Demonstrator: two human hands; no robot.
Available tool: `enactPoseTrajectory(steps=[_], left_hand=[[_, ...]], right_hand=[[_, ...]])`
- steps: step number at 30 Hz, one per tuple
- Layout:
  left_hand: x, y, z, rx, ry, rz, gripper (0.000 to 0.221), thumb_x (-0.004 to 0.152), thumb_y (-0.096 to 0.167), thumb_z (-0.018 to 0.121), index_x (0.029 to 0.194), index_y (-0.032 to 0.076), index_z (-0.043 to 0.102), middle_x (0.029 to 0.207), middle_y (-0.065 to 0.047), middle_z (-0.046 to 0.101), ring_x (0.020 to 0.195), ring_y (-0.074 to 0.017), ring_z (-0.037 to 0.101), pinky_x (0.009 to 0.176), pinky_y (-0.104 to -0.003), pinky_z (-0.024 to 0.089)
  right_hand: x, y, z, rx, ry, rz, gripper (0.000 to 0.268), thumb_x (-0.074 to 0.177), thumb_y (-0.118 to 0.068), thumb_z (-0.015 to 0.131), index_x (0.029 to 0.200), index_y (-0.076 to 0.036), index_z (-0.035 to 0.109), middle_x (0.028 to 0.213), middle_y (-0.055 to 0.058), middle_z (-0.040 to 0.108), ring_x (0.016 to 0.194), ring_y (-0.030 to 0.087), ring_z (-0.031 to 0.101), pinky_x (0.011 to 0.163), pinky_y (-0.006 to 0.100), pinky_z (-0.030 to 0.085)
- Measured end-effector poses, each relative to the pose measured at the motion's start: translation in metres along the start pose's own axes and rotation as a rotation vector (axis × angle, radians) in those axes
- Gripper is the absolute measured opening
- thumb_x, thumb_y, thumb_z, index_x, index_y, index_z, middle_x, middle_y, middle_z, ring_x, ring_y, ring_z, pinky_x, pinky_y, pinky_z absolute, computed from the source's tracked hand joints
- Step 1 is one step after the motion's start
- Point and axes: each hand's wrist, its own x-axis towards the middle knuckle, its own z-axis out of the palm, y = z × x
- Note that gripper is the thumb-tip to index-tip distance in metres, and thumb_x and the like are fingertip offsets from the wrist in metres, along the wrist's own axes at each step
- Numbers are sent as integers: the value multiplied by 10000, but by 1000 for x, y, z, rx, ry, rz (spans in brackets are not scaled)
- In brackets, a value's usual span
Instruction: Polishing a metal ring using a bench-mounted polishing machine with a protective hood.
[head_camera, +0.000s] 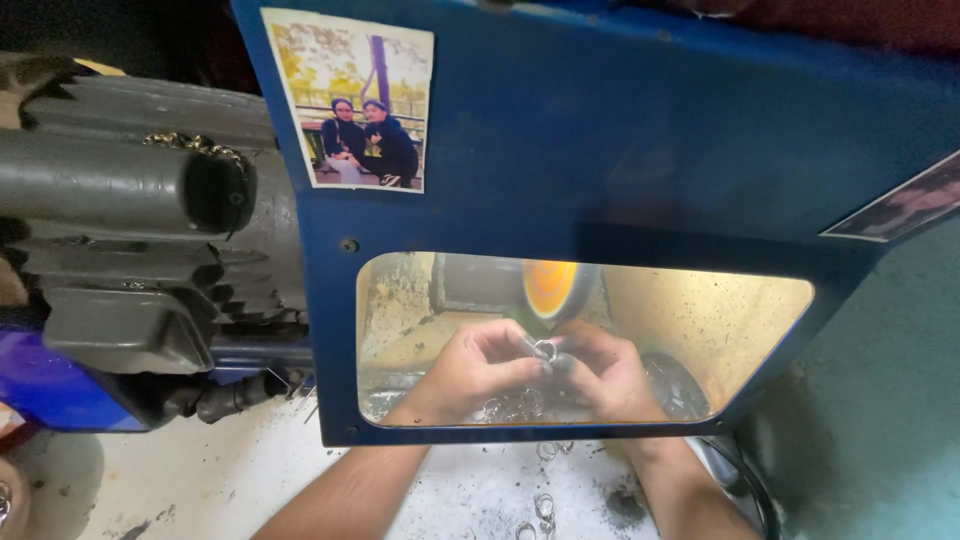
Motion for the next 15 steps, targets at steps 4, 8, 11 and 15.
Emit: enactPoseTrajectory(steps=[4, 8, 11, 15], left_hand=[[1, 6, 1, 36, -16, -26, 158, 803, 119, 884, 872, 78, 748, 784, -36, 782, 757, -88, 682, 737, -271, 569], [-1, 5, -3, 85, 27, -50, 178, 791, 130, 888, 887, 75, 749, 789, -28, 777, 769, -91, 684, 723, -273, 575], [-4, 27, -3, 209, 28, -38, 154, 824, 148, 854, 908, 61, 759, 809, -74, 784, 796, -136, 694, 738, -320, 584], [1, 40, -2, 411, 84, -10, 97, 887, 140, 773, 924, 50, 774, 814, -132, 797, 816, -212, 749, 757, -378, 616]], right_hand=[[1, -8, 4, 18, 0, 32, 328, 866, -326, 782, 993, -25, 749, 900, 139, 760, 857, 178, 725, 816, 419, 606], [2, -6, 2, -41, 27, 37, 279, 890, -277, 755, 1014, -27, 746, 929, 140, 770, 907, 203, 743, 854, 430, 601], [5, -13, 4, -124, 72, 54, 284, 875, -258, 760, 1027, -20, 733, 961, 158, 775, 966, 236, 752, 898, 458, 591], [9, -45, 15, -254, 117, 159, 255, 871, -186, 752, 1051, -7, 726, 1019, 202, 789, 1061, 299, 762, 964, 503, 582]])
